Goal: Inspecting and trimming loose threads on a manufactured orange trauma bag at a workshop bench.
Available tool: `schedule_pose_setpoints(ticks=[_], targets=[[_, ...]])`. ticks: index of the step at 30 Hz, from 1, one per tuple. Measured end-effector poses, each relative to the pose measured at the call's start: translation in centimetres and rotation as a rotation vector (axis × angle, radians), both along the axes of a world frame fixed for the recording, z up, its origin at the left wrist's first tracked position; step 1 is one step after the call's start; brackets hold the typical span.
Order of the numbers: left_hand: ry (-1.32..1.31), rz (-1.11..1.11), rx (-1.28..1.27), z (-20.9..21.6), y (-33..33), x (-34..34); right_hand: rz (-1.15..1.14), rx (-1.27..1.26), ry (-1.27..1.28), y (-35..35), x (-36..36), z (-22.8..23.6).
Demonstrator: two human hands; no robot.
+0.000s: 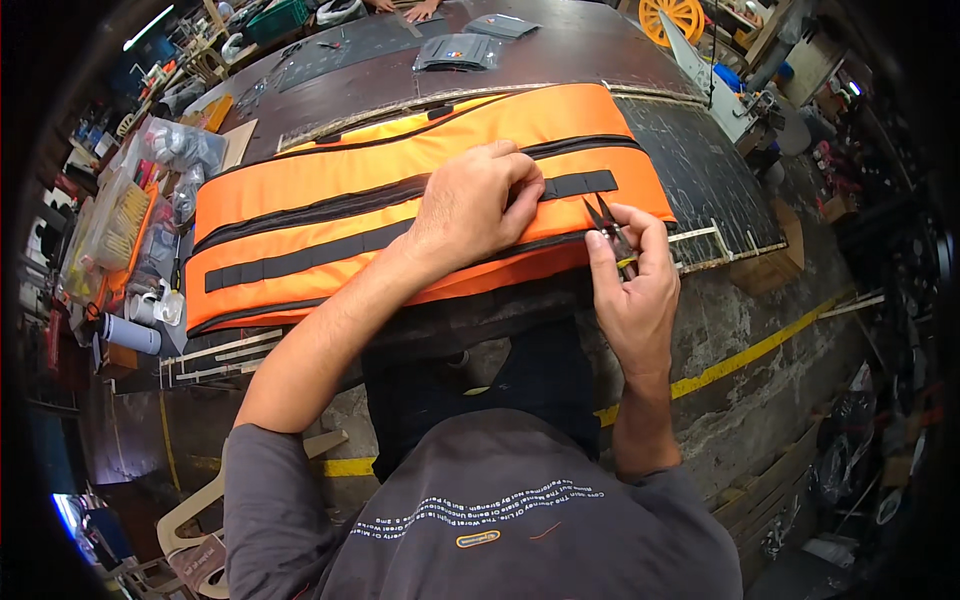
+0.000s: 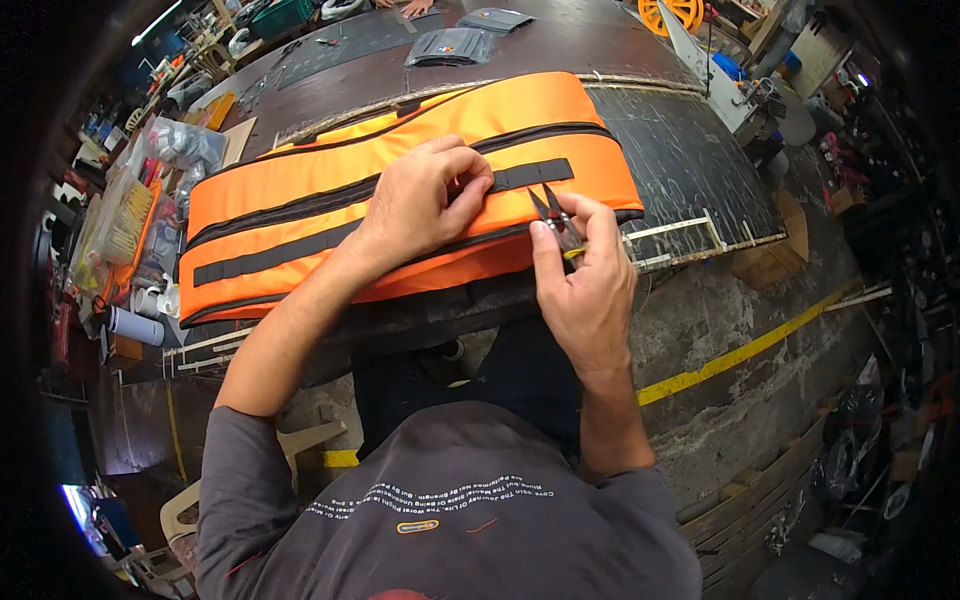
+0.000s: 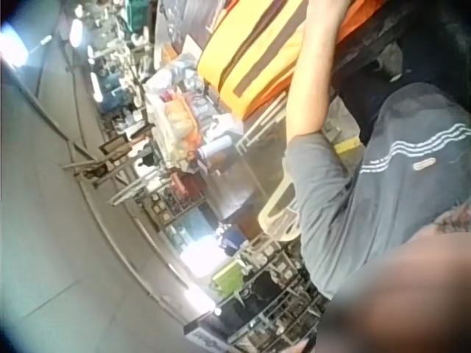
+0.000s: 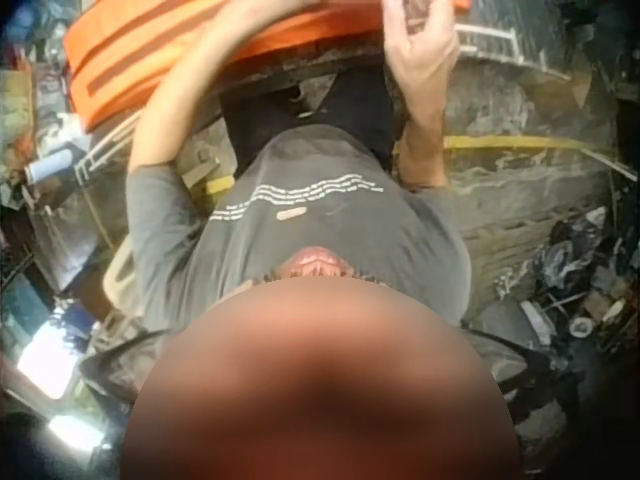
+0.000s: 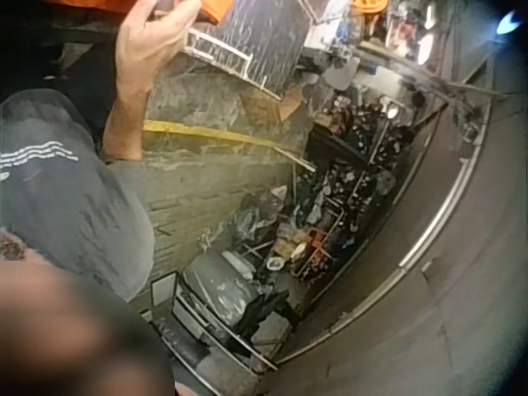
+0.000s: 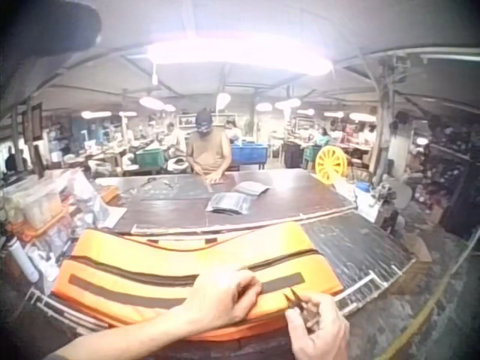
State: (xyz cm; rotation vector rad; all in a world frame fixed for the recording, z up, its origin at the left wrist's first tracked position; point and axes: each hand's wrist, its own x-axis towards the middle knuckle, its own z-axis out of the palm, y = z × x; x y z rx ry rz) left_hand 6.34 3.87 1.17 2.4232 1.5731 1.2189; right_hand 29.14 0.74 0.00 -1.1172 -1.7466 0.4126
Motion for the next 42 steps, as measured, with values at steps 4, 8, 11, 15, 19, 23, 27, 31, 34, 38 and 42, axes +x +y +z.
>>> schedule_pose_setpoints(ticks=[4, 8, 11, 15, 19, 23, 27, 31, 34, 38, 42], targets=[[-0.155, -0.052, -0.147, 0.6, -0.2, 0.1, -0.032, 0.047, -0.026, 0.3, -1.0, 0.1], [-0.061, -0.066, 0.036, 0.4, -0.1, -0.1, -0.021, 0.049, -0.002, 0.9, -1.2, -0.3], [0.083, -0.051, 0.105, 0.7, 0.2, 0.2, -0.004, 0.063, 0.023, 2.3, -1.7, -1.0], [-0.219, -0.021, -0.179, 0.4, 1.1, 0.7, 0.000, 0.119, 0.110, 3.8, -2.3, -1.6], [-0.427, -0.052, -0.360, 0.4, 1.8, 0.0, -0.008, 0.194, 0.054, 3.6, -2.4, -0.7], [-0.224, -0.067, -0.210, 1.2, 0.8, -0.4, 0.000, 0.186, 0.072, 3.6, -1.9, -0.9], [-0.097, -0.103, -0.147, 1.5, -0.3, 0.2, -0.013, 0.141, 0.109, 3.2, -1.7, -0.8], [-0.008, -0.064, 0.002, 0.6, -0.1, 0.4, -0.006, 0.166, 0.093, 2.7, -1.7, -0.5], [-0.161, -0.015, -0.185, 0.8, 0.3, 0.8, -0.002, 0.188, 0.062, 2.3, -1.5, -0.1], [-0.317, -0.035, -0.315, 0.7, 0.4, 0.6, -0.009, 0.177, 0.021, 2.0, -2.1, 0.4], [-0.321, -0.057, -0.290, 0.5, 0.5, 0.6, -0.031, 0.170, 0.012, 2.2, -2.7, 0.6]])
